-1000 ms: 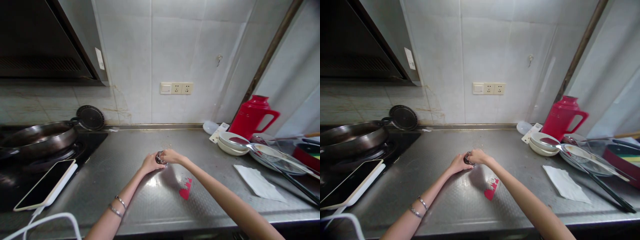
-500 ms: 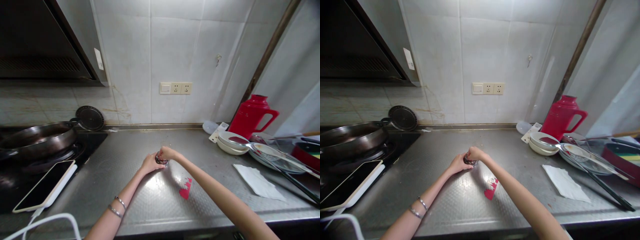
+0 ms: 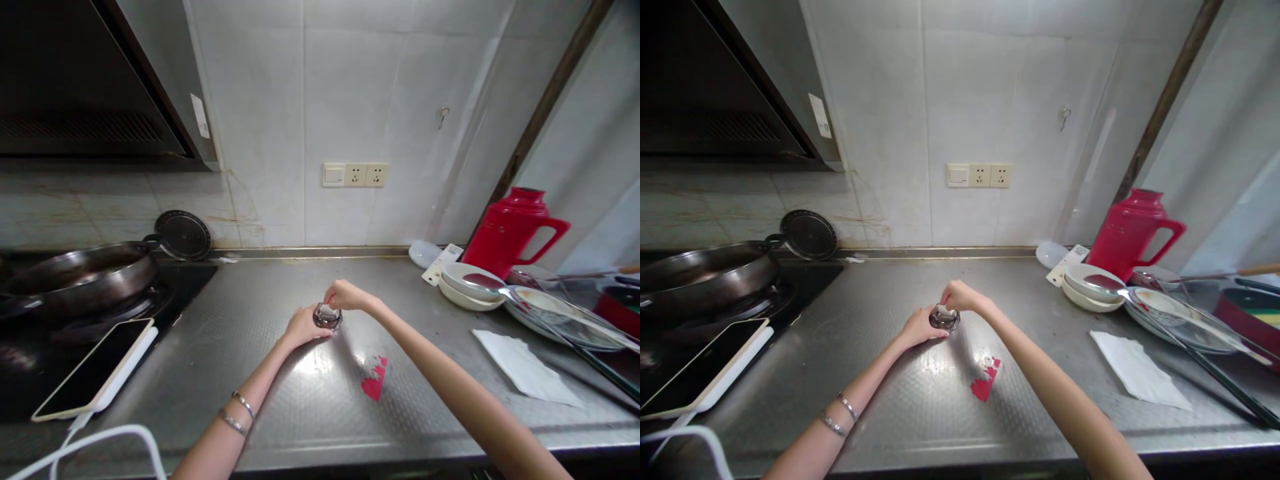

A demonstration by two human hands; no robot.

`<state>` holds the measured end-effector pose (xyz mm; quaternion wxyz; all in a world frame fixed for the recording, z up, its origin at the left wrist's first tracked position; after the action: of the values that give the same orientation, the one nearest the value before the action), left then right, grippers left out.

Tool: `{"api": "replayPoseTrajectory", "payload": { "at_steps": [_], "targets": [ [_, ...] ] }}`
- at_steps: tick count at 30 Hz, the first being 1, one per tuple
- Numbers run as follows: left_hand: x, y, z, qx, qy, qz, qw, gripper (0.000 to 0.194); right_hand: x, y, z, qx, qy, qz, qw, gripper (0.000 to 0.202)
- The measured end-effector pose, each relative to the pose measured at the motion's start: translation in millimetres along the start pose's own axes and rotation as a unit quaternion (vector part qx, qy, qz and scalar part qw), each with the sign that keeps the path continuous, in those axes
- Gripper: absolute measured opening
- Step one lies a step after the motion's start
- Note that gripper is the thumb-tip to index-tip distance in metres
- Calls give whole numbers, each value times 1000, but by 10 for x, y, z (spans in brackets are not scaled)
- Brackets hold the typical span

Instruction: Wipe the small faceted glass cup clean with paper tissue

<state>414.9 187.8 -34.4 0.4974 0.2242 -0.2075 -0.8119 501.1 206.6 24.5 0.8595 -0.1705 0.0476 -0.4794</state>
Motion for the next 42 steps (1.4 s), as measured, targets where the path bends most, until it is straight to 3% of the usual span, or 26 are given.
{"api": "replayPoseTrajectory", "payload": {
  "at_steps": [4,7,14,24,30,42],
  "targets": [
    [-6,-39,-9,-6,-2,17,1000,65,188,-108,147,18,80,93,992,27],
    [-15,-46,-14,-1,3,15,1000,65,298,-204,85,55,112,165,978,21],
    [-19,-55,-20,5,7,11,1000,63,253,-186,-226,192,25,209,959,15],
    [-36,-49,-31,11,0,1,1000,63,49,-275,-397,322,-39,232,917,17],
    [-41,-54,-43,13,-3,-4,1000,67,-19,-261,-377,322,-68,210,921,8],
    [-39,-64,-35,-13,10,1,1000,64,-97,-115,-307,279,-83,40,956,19]
  ]
}}
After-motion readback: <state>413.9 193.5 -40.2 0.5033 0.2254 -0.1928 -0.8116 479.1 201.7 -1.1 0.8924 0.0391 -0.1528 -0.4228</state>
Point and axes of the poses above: each hand's wrist, its own x-axis away from the middle knuckle, its own z-axis out of the back of the hand, y = z × x, the point moved 9 cm from there along -x, towards the middle knuckle, and after that the axes turned 1 degree about -y, right-handed, at the moved point
